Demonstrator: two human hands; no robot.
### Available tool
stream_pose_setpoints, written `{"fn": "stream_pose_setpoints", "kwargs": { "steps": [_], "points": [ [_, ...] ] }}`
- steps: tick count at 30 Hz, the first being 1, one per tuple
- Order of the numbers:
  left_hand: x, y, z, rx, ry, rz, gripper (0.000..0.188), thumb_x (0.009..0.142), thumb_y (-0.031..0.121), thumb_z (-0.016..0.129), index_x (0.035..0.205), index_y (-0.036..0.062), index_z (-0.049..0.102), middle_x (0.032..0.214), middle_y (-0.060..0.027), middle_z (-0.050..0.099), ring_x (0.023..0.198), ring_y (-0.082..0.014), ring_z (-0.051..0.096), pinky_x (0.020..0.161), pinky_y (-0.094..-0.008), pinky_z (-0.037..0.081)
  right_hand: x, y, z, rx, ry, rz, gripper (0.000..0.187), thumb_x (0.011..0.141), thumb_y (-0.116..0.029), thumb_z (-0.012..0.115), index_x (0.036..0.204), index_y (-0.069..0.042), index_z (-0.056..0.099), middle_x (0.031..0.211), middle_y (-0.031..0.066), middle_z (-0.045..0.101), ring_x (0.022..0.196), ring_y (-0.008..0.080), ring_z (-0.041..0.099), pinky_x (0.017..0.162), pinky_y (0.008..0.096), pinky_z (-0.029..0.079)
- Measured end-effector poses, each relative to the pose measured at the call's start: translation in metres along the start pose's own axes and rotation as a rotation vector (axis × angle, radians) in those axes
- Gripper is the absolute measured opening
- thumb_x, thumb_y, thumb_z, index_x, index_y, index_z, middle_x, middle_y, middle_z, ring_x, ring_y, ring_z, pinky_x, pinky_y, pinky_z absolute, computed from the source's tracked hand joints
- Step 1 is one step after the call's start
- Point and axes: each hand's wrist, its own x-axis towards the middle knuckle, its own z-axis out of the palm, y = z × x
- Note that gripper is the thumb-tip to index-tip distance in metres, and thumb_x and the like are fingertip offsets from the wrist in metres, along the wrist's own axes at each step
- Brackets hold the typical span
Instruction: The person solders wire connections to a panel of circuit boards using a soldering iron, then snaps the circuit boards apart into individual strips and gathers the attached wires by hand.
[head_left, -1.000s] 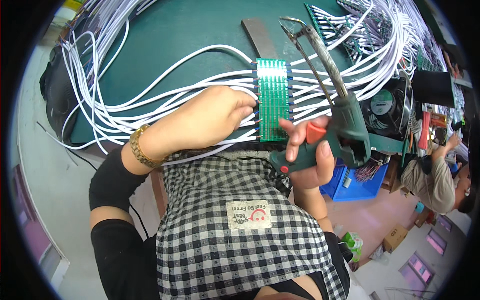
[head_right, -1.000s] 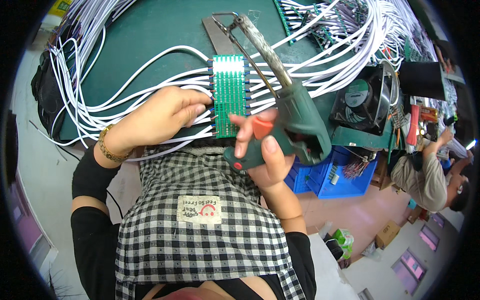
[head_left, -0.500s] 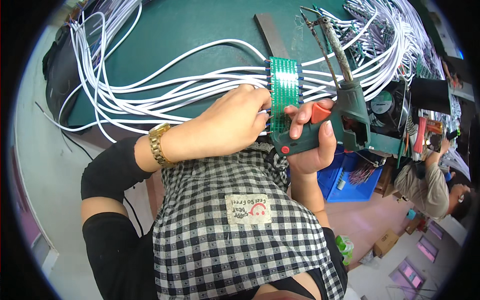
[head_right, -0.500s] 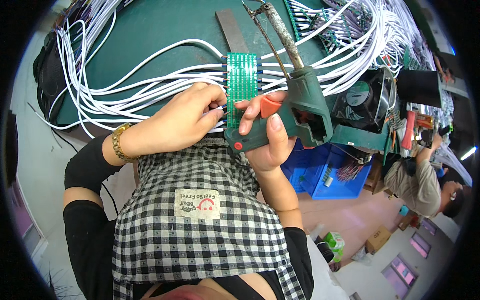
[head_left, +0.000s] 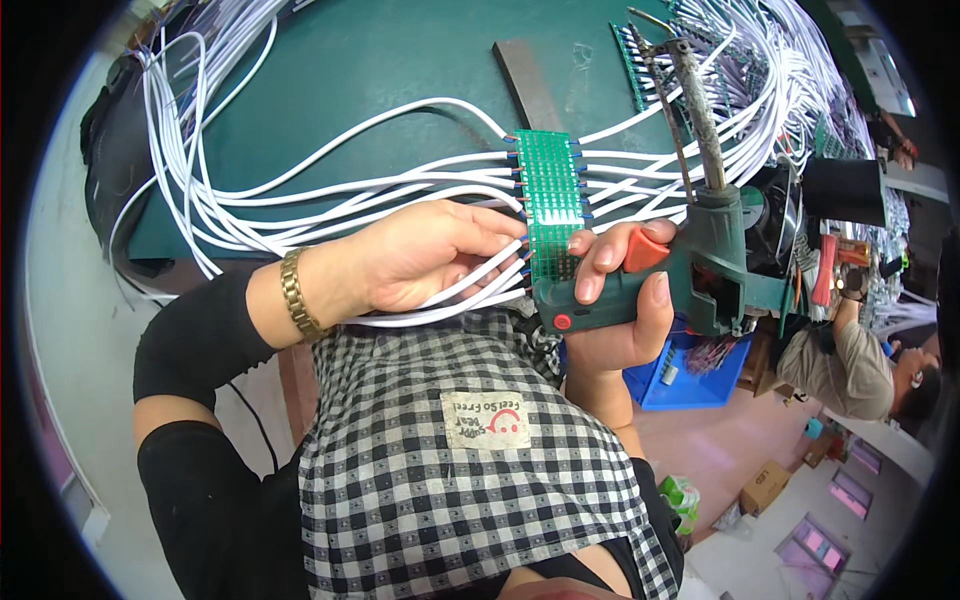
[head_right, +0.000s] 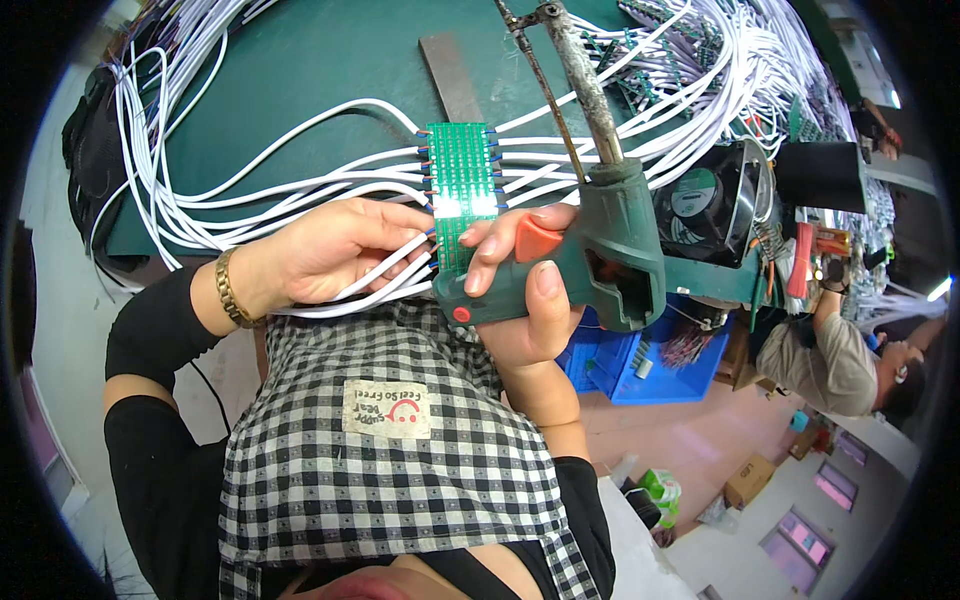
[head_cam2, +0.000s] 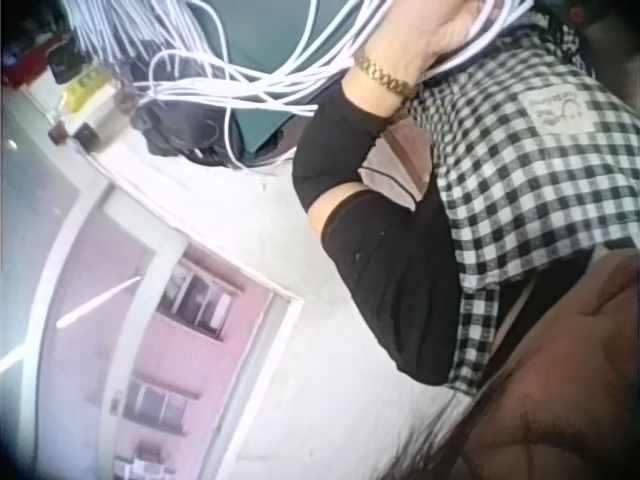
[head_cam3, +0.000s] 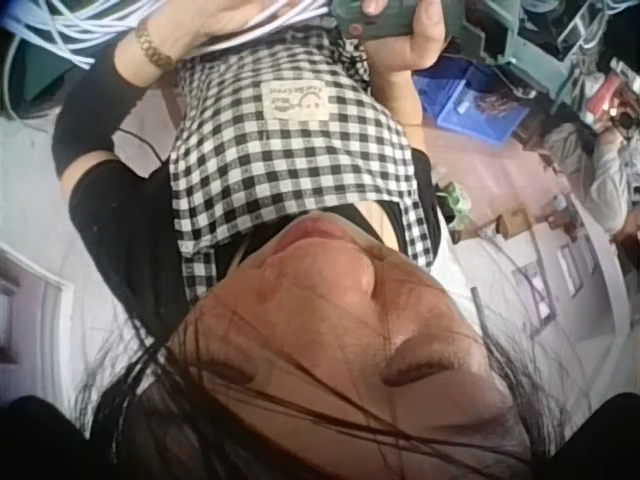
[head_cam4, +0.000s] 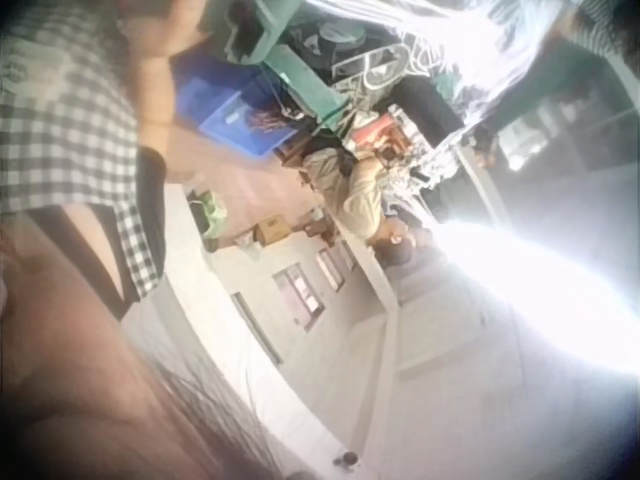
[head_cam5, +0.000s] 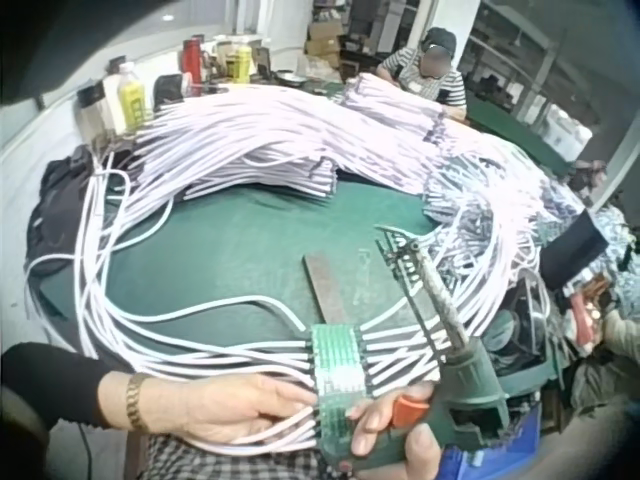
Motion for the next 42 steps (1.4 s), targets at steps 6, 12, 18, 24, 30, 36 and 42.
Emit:
{"fn": "stream_pose_setpoints", "kwargs": {
  "steps": [6,12,18,24,30,36,42],
  "points": [
    [-0.004,-0.007,-0.002,0.058,0.021,0.095,0.025,0.095,0.009,0.053,0.115,-0.0054,0.056,0.1,-0.0098,0.064,0.09,-0.0135,0.062,0.083,-0.0265,0.052,0.001,-0.001,0.004,-0.022,0.026,0.038,0.036,0.091,-0.024,0.048,0.121,-0.005,0.043,0.084,0.0126,0.056,0.062,0.015,0.056,0.081,0.0381,0.046],
    [0.006,-0.011,-0.002,0.03,-0.039,0.105,0.03,0.095,0.008,0.054,0.121,-0.0065,0.053,0.106,-0.0102,0.063,0.098,-0.0151,0.062,0.092,-0.0269,0.049,0.001,-0.004,0.004,-0.015,0.02,0.04,0.035,0.092,-0.025,0.046,0.121,-0.005,0.044,0.085,0.0114,0.055,0.063,0.0139,0.055,0.08,0.037,0.045],
    [0.006,-0.017,0.0,0.029,-0.023,0.112,0.028,0.095,0.008,0.053,0.119,-0.0055,0.053,0.102,-0.0084,0.064,0.094,-0.013,0.062,0.086,-0.0262,0.051,0.0,-0.003,0.004,-0.02,0.062,0.033,0.035,0.091,-0.022,0.048,0.12,-0.004,0.043,0.085,0.0133,0.057,0.063,0.0147,0.056,0.078,0.0366,0.047],
    [-0.003,-0.022,0.021,0.224,0.219,0.207,0.021,0.095,0.008,0.053,0.112,-0.004,0.055,0.094,-0.005,0.062,0.083,-0.0088,0.059,0.078,-0.0241,0.05,0.001,0.002,0.005,-0.031,0.05,0.053,0.034,0.093,-0.023,0.045,0.121,-0.004,0.045,0.086,0.012,0.056,0.063,0.014,0.055,0.078,0.0364,0.046],
    [-0.003,-0.037,0.017,0.638,0.414,0.467,0.025,0.089,0.003,0.061,0.111,-0.0046,0.052,0.089,-0.0034,0.061,0.081,-0.0088,0.057,0.072,-0.0249,0.049,0.003,0.015,0.002,-0.062,0.019,0.051,0.032,0.095,-0.022,0.043,0.121,-0.005,0.046,0.088,0.0115,0.055,0.065,0.014,0.054,0.079,0.0367,0.045],
    [-0.013,-0.032,0.028,1.223,0.557,0.678,0.022,0.079,0.0,0.062,0.101,0.0004,0.06,0.086,-0.0155,0.062,0.078,-0.0304,0.063,0.069,-0.0379,0.05,0.005,0.025,-0.004,-0.051,0.017,0.032,0.031,0.095,-0.021,0.043,0.12,-0.004,0.046,0.089,0.0127,0.055,0.067,0.0149,0.055,0.078,0.0371,0.047],
    [-0.005,-0.045,0.009,1.58,0.645,1.165,0.023,0.071,0.001,0.064,0.094,0.0038,0.065,0.089,-0.0076,0.063,0.08,-0.0262,0.061,0.068,-0.0371,0.049,0.008,0.03,-0.006,-0.052,-0.001,0.021,0.031,0.094,-0.02,0.043,0.121,-0.004,0.046,0.09,0.0133,0.055,0.066,0.0151,0.055,0.078,0.0373,0.048]
  ]
}}
